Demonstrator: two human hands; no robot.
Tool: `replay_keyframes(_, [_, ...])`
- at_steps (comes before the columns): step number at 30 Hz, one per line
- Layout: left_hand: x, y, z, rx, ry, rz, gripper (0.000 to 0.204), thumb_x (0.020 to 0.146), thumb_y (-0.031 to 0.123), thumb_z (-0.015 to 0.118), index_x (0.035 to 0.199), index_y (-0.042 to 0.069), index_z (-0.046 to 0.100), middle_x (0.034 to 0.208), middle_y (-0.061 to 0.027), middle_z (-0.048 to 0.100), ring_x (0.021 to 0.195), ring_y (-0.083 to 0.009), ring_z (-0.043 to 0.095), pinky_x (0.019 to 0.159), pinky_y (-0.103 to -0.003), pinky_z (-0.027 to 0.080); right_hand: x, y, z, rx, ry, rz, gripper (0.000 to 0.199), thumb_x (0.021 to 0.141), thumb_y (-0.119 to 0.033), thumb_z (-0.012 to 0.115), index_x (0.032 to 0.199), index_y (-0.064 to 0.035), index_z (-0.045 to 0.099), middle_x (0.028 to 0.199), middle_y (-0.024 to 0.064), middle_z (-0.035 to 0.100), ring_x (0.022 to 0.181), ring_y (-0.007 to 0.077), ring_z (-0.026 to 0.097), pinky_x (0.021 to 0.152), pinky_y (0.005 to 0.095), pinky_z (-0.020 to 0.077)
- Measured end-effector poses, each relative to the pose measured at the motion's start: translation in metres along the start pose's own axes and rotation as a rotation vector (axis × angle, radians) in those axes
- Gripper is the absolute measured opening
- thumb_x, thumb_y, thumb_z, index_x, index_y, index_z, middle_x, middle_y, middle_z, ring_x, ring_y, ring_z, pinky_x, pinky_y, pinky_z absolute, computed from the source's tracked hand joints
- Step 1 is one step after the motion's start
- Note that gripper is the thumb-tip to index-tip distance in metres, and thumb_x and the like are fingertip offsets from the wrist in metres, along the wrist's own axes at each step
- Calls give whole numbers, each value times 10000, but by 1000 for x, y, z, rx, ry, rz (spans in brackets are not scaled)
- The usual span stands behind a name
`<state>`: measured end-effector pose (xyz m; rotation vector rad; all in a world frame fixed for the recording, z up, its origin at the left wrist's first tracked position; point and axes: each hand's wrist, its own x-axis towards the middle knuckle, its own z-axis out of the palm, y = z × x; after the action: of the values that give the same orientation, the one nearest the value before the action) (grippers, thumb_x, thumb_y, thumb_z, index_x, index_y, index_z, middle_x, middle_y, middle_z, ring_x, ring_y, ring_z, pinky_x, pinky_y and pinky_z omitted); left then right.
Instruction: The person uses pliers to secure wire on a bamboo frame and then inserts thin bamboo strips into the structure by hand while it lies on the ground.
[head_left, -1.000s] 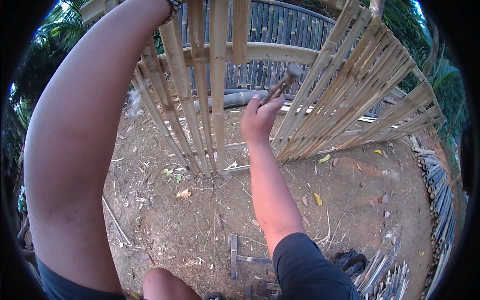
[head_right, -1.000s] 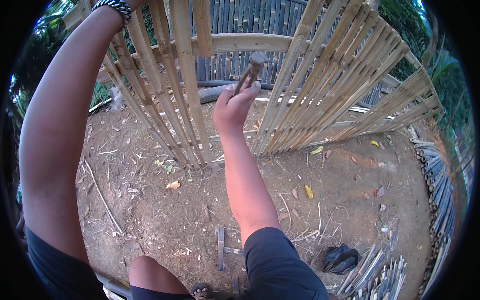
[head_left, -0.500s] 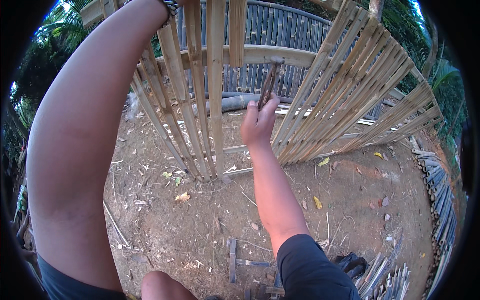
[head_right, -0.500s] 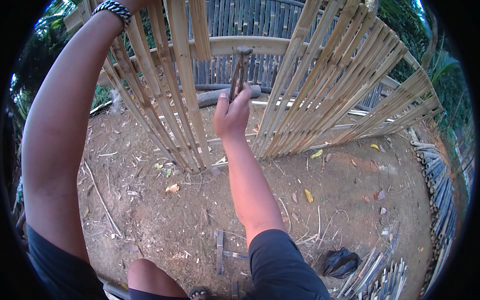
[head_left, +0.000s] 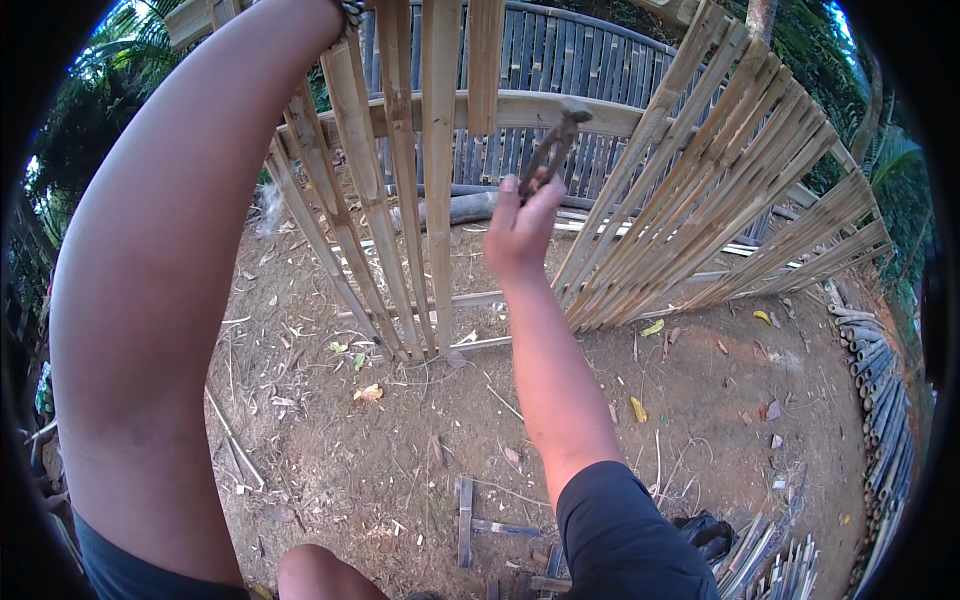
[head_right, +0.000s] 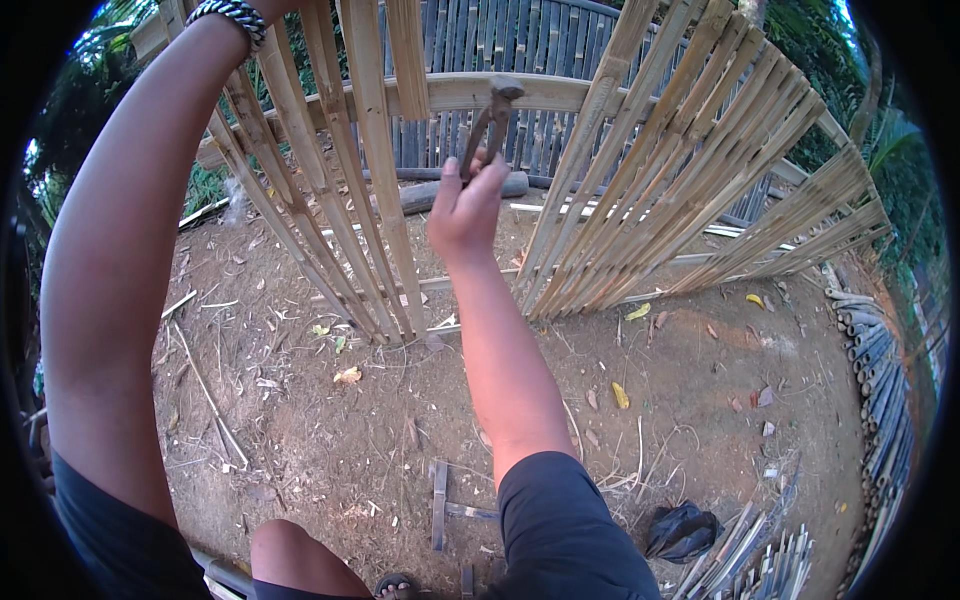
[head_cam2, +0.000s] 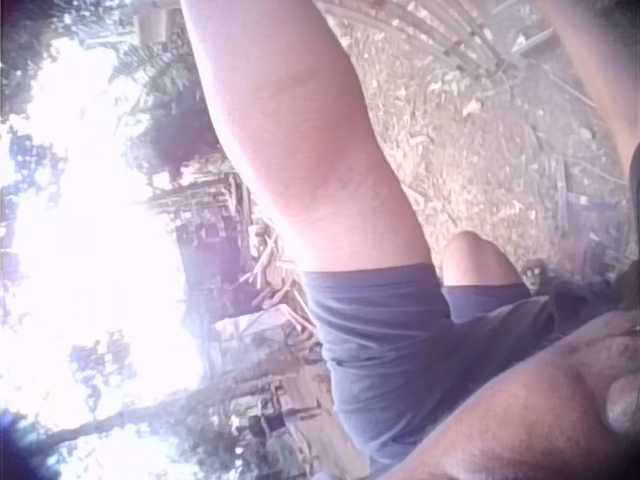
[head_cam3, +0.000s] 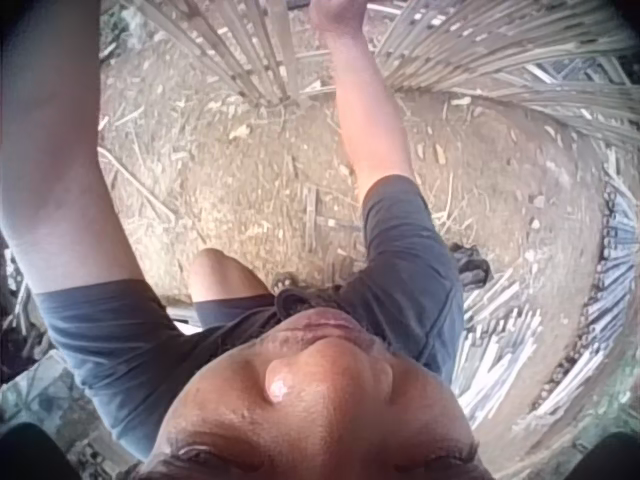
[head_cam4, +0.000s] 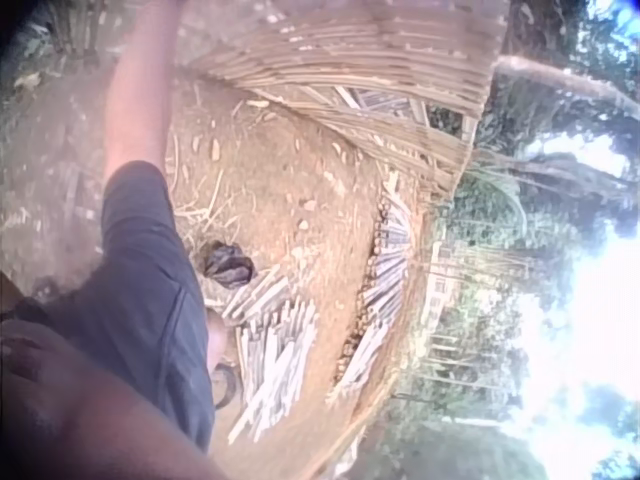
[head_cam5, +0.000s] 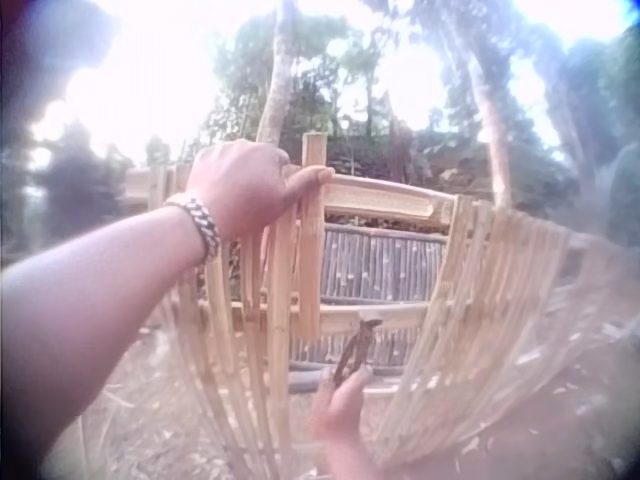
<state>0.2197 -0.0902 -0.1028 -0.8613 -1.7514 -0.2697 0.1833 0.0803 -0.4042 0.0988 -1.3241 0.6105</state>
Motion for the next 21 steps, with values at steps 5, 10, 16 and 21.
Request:
replay_keyframes(5, [0,1,-15,-1,11,33,768,968,774,333,655,135,620,549,25,521,479,-73,469,489,-271,427,15,3,4,130,214,-402,228,1035,-111,523,1167,-25,358,929,44,481,707,109,504,638,265,456])
replay_keyframes(10, [0,0,-5,9,-43,4,777,965,774,349,634,129,629,553,-1,555,494,-97,522,506,-297,458,-1,7,-5,216,132,10,249,1015,-177,582,1103,20,459,860,107,534,735,223,544,686,357,451])
replay_keyframes(16, [5,8,-11,64,-23,-74,777,974,768,346,627,133,627,545,-16,558,515,-119,549,526,-331,483,4,9,6,-92,35,128,304,1051,-243,555,1165,-17,387,941,103,561,766,149,601,698,292,515])
replay_keyframes(21, [1,-1,-8,4,87,64,784,990,746,346,669,112,676,601,-60,638,567,-169,629,577,-383,526,13,-5,13,447,344,-450,309,1062,-272,531,1155,-16,387,898,102,570,777,179,604,706,346,510])
